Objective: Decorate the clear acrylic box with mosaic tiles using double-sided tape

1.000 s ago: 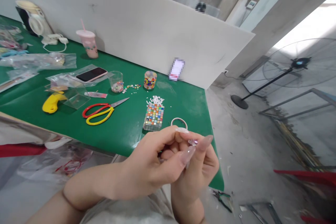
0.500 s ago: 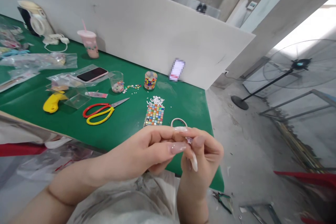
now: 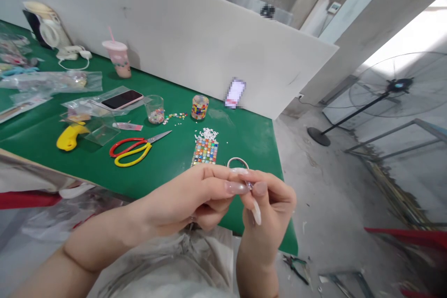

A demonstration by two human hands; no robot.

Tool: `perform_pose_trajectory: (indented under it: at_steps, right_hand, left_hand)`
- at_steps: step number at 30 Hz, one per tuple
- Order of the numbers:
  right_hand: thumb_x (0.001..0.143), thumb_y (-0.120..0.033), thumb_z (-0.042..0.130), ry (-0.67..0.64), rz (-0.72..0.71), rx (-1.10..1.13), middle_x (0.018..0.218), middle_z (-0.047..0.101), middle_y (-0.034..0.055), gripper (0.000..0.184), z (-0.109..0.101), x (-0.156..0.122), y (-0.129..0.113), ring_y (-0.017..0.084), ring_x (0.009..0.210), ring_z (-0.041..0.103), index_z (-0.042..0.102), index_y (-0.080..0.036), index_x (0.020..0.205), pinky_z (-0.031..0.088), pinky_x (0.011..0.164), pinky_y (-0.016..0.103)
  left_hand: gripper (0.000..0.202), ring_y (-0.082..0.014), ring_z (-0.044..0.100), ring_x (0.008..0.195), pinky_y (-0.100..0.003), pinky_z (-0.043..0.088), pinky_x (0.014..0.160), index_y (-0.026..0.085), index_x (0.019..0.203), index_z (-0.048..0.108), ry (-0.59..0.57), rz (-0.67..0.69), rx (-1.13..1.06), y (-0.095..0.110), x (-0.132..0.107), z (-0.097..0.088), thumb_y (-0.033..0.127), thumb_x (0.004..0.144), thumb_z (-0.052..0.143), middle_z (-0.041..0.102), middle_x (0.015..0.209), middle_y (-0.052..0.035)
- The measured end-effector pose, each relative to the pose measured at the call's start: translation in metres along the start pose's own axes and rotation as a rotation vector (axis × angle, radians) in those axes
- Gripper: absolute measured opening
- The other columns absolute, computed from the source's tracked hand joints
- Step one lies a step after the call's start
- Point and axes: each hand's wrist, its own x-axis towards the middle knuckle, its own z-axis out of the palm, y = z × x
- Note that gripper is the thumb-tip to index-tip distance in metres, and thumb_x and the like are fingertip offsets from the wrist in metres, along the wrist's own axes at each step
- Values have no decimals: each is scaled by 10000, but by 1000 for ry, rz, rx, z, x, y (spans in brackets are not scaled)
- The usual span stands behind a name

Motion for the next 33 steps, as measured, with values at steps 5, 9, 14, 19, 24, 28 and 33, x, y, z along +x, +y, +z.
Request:
perform_pose_trajectory:
  at_steps: [5, 9, 14, 19, 24, 28, 33]
  right_hand:
    - [899, -353, 635, 11, 6, -3, 539, 674, -41, 154, 3, -3, 2, 107, 398, 563, 782, -330, 863, 441, 398, 219]
    - [883, -348, 661, 74, 44, 89, 541, 670, -62, 129, 9, -4, 4, 81, 414, 552, 781, -336, 837, 442, 422, 189]
    - [869, -375, 671, 88, 173, 247, 564, 651, -41, 173, 14, -2, 3, 80, 513, 584, 779, -286, 769, 498, 531, 184]
    - [850, -467, 655, 46, 372, 385, 459, 464, -69, 259, 15, 1, -2, 58, 403, 346, 758, -260, 734, 381, 434, 166]
    - [871, -438, 615, 40, 388, 299, 413, 326, -92, 272, 9, 4, 8, 67, 377, 249, 735, -240, 727, 290, 379, 189]
    - [882, -439, 607, 94, 174, -257, 481, 529, -51, 295, -11, 7, 51, 76, 397, 371, 751, -196, 799, 341, 405, 219]
    - [924, -329, 570, -161, -126, -720, 649, 709, 34, 260, -43, 5, 123, 119, 512, 538, 783, -183, 899, 440, 542, 261]
  left_hand:
    - [230, -31, 115, 369, -200, 83, 363, 163, 662, 541, 60, 10, -20, 0, 3, 1, 315, 812, 628, 223, 448, 117]
    - [206, -34, 142, 397, -200, 104, 385, 149, 628, 556, 135, 72, 38, -1, 5, 4, 253, 802, 593, 263, 452, 104]
    - [189, -51, 204, 424, -210, 129, 400, 146, 651, 646, 181, 196, 184, -6, 6, 6, 241, 804, 590, 331, 460, 80]
    - [183, -54, 222, 444, -210, 155, 423, 155, 683, 678, 200, 290, 312, -12, 7, 2, 208, 829, 582, 400, 503, 66]
    - [163, -67, 277, 461, -197, 221, 437, 171, 668, 674, 329, 355, 501, -12, 3, -12, 201, 794, 575, 413, 498, 65]
    - [166, -96, 375, 512, -215, 291, 479, 178, 718, 711, 630, 420, 726, -11, 2, -39, 273, 771, 585, 520, 555, 29]
    - [321, -92, 259, 465, -232, 180, 454, 143, 882, 719, 885, 295, 681, -21, -4, -99, 418, 804, 574, 279, 480, 80]
